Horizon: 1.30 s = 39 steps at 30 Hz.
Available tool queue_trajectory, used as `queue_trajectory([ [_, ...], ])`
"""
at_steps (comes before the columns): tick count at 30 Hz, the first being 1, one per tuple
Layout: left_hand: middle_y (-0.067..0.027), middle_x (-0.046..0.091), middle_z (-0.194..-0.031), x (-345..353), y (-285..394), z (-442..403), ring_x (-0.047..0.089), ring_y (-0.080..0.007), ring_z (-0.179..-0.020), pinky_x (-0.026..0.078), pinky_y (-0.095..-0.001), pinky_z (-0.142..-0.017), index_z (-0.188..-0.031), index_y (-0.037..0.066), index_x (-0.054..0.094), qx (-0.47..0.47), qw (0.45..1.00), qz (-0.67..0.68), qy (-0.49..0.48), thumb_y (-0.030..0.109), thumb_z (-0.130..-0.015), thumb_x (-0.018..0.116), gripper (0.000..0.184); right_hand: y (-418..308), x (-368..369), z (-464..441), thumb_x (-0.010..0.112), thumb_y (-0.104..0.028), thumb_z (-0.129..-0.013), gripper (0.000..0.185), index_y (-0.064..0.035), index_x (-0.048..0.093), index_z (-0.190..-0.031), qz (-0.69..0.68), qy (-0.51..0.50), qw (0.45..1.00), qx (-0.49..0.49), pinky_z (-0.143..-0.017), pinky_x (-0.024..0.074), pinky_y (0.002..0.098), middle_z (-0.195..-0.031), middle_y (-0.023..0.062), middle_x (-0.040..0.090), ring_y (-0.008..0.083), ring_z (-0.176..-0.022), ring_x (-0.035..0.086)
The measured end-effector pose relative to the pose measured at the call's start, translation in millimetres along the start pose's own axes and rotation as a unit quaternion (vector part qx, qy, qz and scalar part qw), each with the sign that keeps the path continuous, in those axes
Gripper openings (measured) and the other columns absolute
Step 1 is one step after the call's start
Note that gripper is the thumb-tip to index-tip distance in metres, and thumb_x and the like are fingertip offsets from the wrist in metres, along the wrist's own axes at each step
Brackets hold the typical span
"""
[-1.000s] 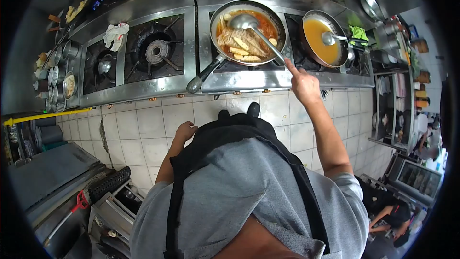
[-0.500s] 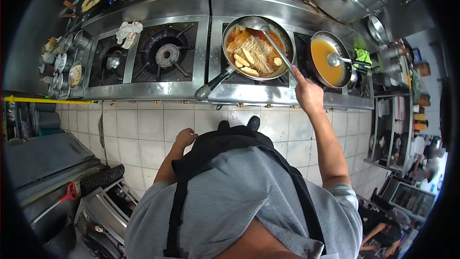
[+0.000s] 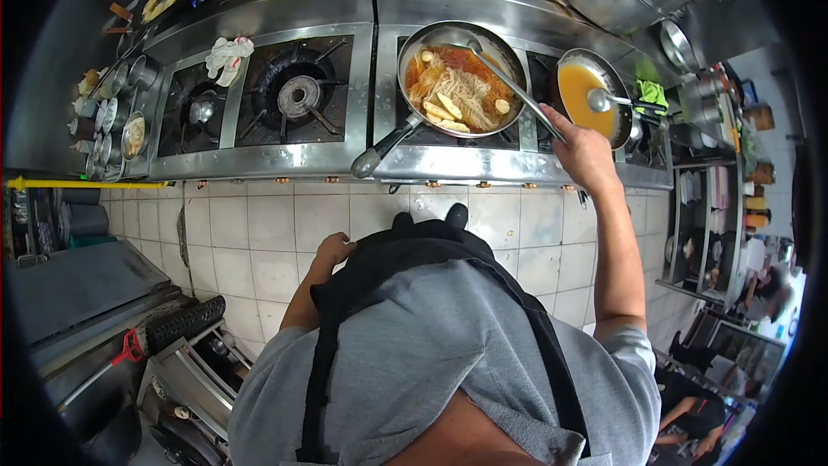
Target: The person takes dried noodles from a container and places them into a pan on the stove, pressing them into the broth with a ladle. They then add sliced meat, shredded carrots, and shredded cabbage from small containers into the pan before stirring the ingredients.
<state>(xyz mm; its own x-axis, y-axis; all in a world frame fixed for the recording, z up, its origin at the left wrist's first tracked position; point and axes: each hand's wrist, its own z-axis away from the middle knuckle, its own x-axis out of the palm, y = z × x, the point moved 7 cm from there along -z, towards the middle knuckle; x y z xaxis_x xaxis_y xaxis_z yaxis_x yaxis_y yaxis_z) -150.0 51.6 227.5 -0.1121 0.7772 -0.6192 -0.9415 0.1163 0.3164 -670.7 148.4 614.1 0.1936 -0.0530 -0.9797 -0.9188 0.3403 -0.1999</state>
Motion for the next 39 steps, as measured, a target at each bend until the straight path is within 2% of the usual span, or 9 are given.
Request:
queue_trajectory([
  [7, -0.0201, 0.071, -0.113, 2.6, 5.2, -11.0, 0.067, -0.0364, -0.109, 0.052, -0.0429, -0.095, -0.115, 0.005, 0.070, 0.019, 0.999, 0.030, 0.029, 0.045, -0.082, 0.068, 0.052, -11.6, 98.8, 17.3, 0.065, -0.013, -0.090, 0.062, -0.0255, 0.049, -0.149, -0.363, 0.053, 0.930, 0.004, -0.100, 0.0494, 0.0380, -0.131, 0.0219, 0.063, 0.0346, -0.118, 0.064],
  [12, -0.0210, 0.071, -0.112, 8.9, 9.8, -12.4, 0.067, -0.0363, -0.108, 0.053, -0.0426, -0.095, -0.116, 0.004, 0.070, 0.017, 0.998, 0.060, 0.012, 0.046, -0.080, 0.069, 0.056, -41.8, 93.7, 23.5, 0.063, -0.006, -0.091, 0.065, -0.0135, 0.043, -0.152, -0.287, -0.077, 0.949, 0.101, -0.108, 0.0432, 0.0341, -0.143, 0.0164, 0.057, 0.0261, -0.133, 0.055],
  [15, -0.0220, 0.071, -0.113, 5.2, 8.0, -5.5, 0.067, -0.0365, -0.108, 0.052, -0.0428, -0.095, -0.116, 0.003, 0.070, 0.017, 0.999, 0.044, 0.010, 0.046, -0.080, 0.070, 0.056, -38.4, 88.8, 25.5, 0.064, -0.008, -0.090, 0.066, -0.0174, 0.043, -0.152, -0.152, -0.163, 0.961, 0.165, -0.104, 0.0469, 0.0370, -0.139, 0.0165, 0.060, 0.0307, -0.127, 0.059],
  [21, -0.0226, 0.070, -0.115, -0.6, -1.7, 3.0, 0.066, -0.0375, -0.111, 0.052, -0.0433, -0.097, -0.115, 0.004, 0.071, 0.002, 1.000, 0.020, 0.019, 0.047, -0.081, 0.070, 0.055, -24.3, 114.9, 24.9, 0.063, -0.013, -0.087, 0.069, -0.0221, 0.044, -0.152, -0.315, 0.050, 0.947, 0.032, -0.091, 0.0523, 0.0420, -0.106, 0.0196, 0.073, 0.0328, -0.095, 0.070],
  [22, -0.0222, 0.070, -0.116, -0.3, -2.7, 3.4, 0.065, -0.0376, -0.112, 0.052, -0.0434, -0.097, -0.115, 0.005, 0.072, 0.006, 1.000, 0.017, 0.016, 0.048, -0.081, 0.071, 0.055, -19.7, 122.5, 28.2, 0.062, -0.013, -0.087, 0.068, -0.0181, 0.044, -0.152, -0.363, -0.009, 0.925, 0.114, -0.089, 0.0522, 0.0398, -0.101, 0.0175, 0.073, 0.0281, -0.090, 0.069],
  [27, -0.0228, 0.070, -0.115, 3.3, -1.5, 3.0, 0.066, -0.0379, -0.111, 0.052, -0.0437, -0.097, -0.115, 0.004, 0.071, 0.009, 1.000, 0.008, 0.008, 0.048, -0.080, 0.070, 0.055, -50.0, 117.2, 31.2, 0.057, -0.012, -0.093, 0.065, -0.0138, 0.039, -0.155, -0.538, -0.076, 0.803, 0.245, -0.044, 0.0385, 0.0267, -0.073, 0.0022, 0.056, 0.0091, -0.048, 0.046],
  [33, -0.0236, 0.071, -0.109, 0.7, 6.1, -4.3, 0.067, -0.0380, -0.107, 0.053, -0.0434, -0.095, -0.113, 0.002, 0.071, 0.028, 0.999, 0.029, 0.014, 0.047, -0.080, 0.070, 0.056, -78.2, 123.4, 15.8, 0.055, -0.012, -0.095, 0.065, -0.0103, 0.034, -0.157, -0.603, -0.088, 0.757, 0.237, -0.044, 0.0396, 0.0258, -0.072, 0.0031, 0.055, 0.0100, -0.048, 0.047],
  [37, -0.0233, 0.072, -0.108, -1.9, 7.6, -5.7, 0.068, -0.0378, -0.106, 0.053, -0.0428, -0.094, -0.113, 0.002, 0.071, 0.031, 0.999, 0.029, 0.011, 0.047, -0.082, 0.070, 0.054, -88.8, 133.2, 14.1, 0.052, -0.009, -0.097, 0.063, -0.0105, 0.032, -0.157, -0.709, -0.107, 0.649, 0.254, -0.041, 0.0369, 0.0256, -0.072, 0.0028, 0.053, 0.0105, -0.047, 0.045],
  [39, -0.0232, 0.072, -0.108, -1.0, 4.6, -7.3, 0.068, -0.0379, -0.106, 0.053, -0.0428, -0.094, -0.113, 0.002, 0.071, 0.032, 0.999, 0.026, 0.018, 0.047, -0.083, 0.069, 0.054, -91.2, 131.4, 15.2, 0.050, -0.007, -0.098, 0.057, -0.0087, 0.037, -0.153, -0.811, -0.128, 0.510, 0.255, -0.040, 0.0348, 0.0247, -0.072, 0.0026, 0.053, 0.0100, -0.047, 0.044],
])
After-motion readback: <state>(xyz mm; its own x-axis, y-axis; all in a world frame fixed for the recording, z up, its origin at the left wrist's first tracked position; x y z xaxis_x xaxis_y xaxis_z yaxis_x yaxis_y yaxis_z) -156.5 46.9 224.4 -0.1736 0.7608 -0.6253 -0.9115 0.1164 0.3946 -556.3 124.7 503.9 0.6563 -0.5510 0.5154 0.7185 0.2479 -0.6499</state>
